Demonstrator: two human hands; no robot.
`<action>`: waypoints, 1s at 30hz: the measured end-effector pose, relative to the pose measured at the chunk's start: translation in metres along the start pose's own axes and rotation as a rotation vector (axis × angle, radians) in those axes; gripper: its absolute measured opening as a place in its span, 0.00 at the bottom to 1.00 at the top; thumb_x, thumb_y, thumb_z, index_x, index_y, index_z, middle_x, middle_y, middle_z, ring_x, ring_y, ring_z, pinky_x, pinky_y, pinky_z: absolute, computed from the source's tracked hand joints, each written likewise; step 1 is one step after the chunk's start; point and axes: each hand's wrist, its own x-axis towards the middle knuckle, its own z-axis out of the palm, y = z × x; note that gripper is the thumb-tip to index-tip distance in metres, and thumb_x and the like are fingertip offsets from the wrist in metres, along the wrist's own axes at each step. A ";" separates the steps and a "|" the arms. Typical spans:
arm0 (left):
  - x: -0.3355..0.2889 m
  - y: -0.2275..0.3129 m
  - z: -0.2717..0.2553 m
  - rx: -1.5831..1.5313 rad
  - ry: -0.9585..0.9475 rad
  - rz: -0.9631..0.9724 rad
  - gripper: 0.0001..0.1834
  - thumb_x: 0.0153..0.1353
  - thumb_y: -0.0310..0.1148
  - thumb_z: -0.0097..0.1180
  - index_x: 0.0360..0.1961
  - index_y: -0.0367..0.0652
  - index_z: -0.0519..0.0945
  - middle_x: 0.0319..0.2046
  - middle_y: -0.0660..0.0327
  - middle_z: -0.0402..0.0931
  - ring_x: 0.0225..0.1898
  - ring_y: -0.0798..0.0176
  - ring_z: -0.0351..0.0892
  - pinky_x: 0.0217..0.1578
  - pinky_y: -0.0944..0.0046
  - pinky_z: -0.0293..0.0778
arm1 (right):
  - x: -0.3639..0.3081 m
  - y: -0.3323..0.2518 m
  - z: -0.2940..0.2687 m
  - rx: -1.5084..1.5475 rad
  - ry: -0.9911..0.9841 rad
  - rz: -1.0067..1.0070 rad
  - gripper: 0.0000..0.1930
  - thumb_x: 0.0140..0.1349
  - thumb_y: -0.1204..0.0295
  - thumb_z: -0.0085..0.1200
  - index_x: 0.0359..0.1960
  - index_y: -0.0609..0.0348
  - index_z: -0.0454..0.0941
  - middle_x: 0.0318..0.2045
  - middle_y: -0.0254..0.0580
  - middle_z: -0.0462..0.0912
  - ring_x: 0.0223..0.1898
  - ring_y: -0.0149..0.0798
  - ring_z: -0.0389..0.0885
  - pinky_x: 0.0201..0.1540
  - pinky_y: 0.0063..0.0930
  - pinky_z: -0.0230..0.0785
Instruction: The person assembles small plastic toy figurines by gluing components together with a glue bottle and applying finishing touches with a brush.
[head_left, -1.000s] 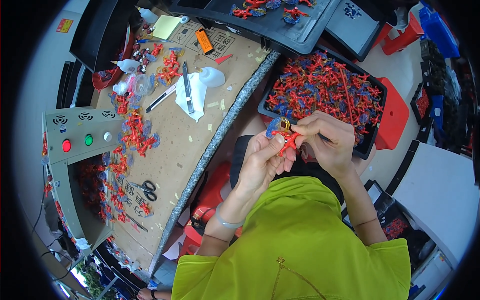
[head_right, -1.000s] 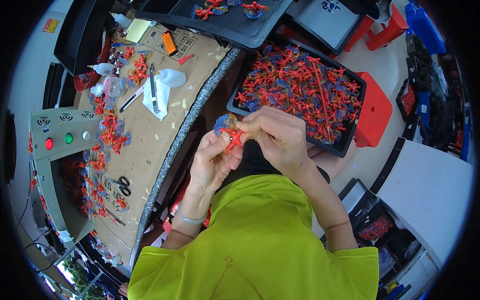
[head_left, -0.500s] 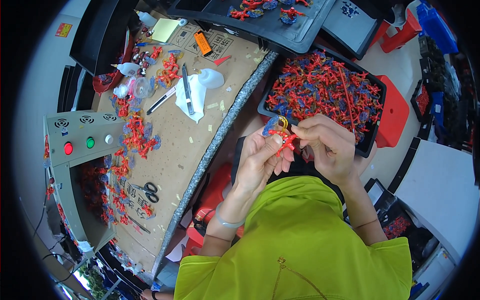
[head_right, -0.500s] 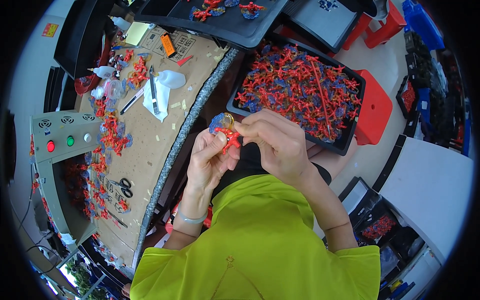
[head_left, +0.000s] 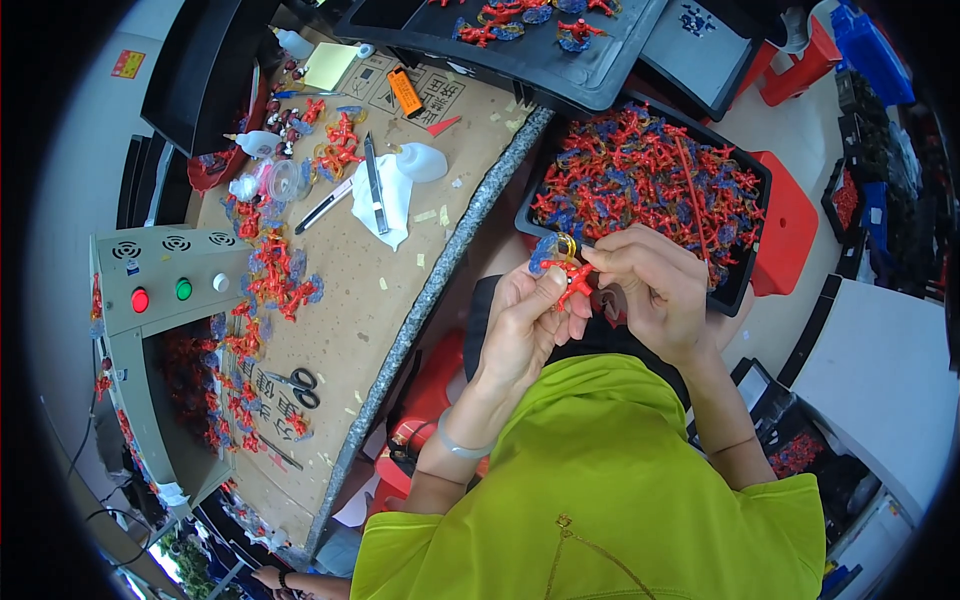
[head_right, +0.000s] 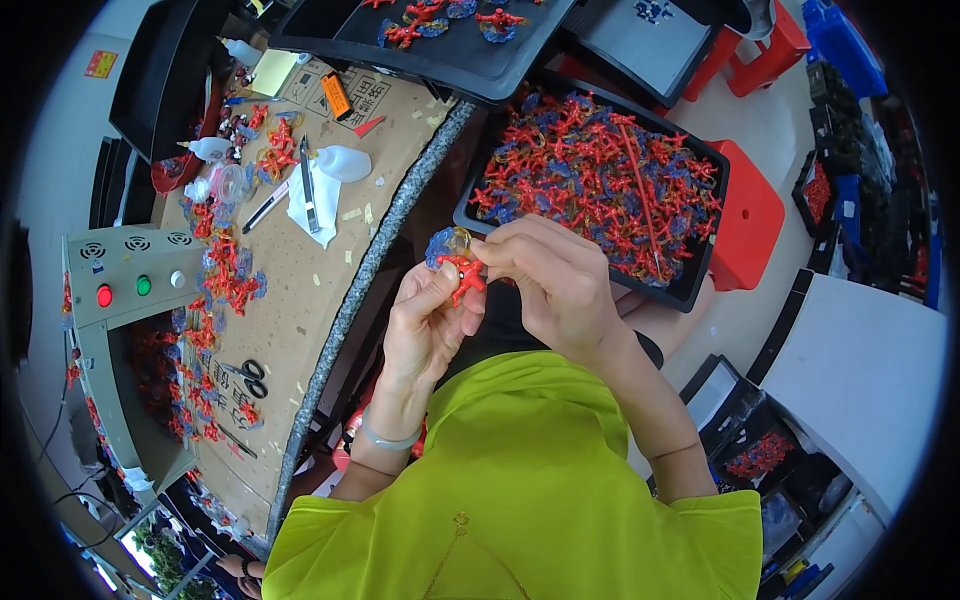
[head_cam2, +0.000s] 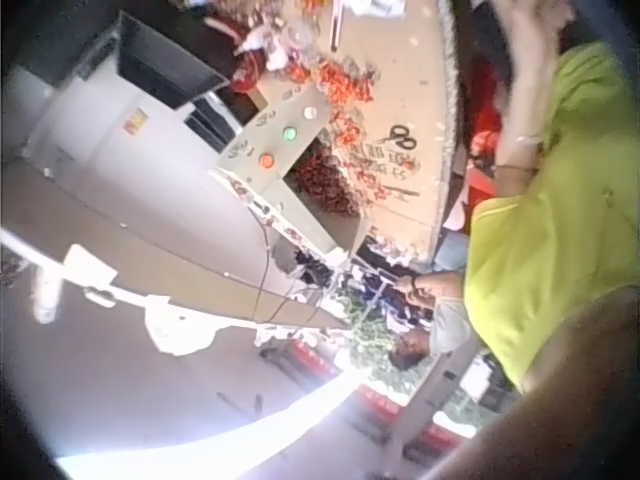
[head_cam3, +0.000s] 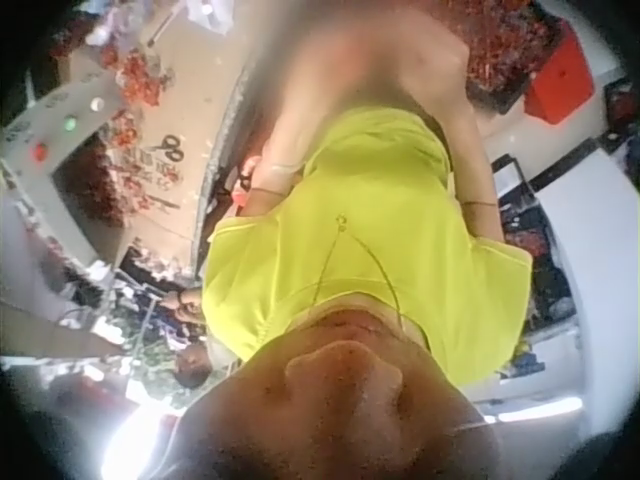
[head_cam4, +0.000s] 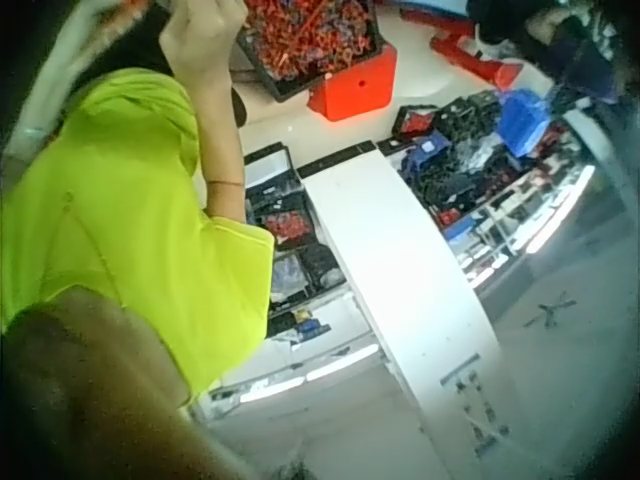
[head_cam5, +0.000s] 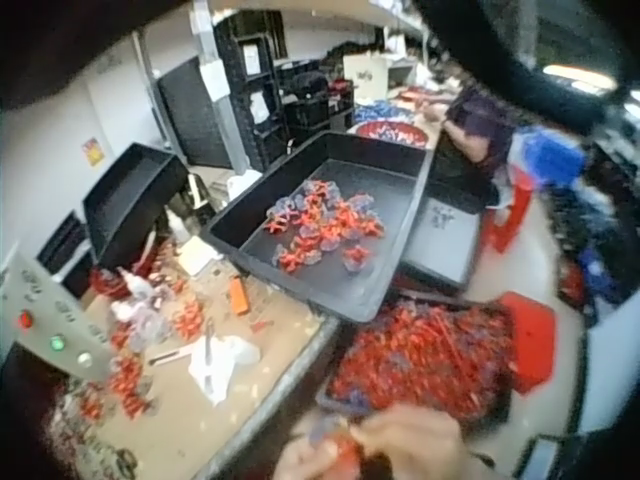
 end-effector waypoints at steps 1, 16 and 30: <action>0.000 0.000 0.000 -0.019 0.000 -0.013 0.11 0.69 0.35 0.46 0.39 0.36 0.73 0.23 0.58 0.76 0.19 0.69 0.74 0.17 0.75 0.66 | 0.000 0.000 0.000 -0.001 0.002 -0.001 0.16 0.42 0.93 0.53 0.34 0.68 0.78 0.28 0.48 0.80 0.27 0.44 0.79 0.28 0.29 0.73; 0.000 -0.001 0.007 -0.055 0.083 -0.038 0.14 0.67 0.38 0.49 0.38 0.34 0.73 0.23 0.57 0.75 0.16 0.70 0.67 0.17 0.76 0.61 | 0.005 -0.003 -0.001 -0.042 0.015 -0.040 0.17 0.39 0.93 0.51 0.34 0.69 0.78 0.28 0.49 0.80 0.27 0.46 0.80 0.29 0.31 0.74; 0.001 -0.001 0.009 -0.010 0.096 -0.012 0.14 0.68 0.38 0.47 0.38 0.34 0.72 0.23 0.57 0.75 0.15 0.71 0.68 0.15 0.77 0.61 | 0.005 -0.001 0.000 -0.047 0.009 -0.047 0.17 0.40 0.93 0.51 0.34 0.69 0.78 0.28 0.49 0.79 0.27 0.45 0.79 0.29 0.31 0.73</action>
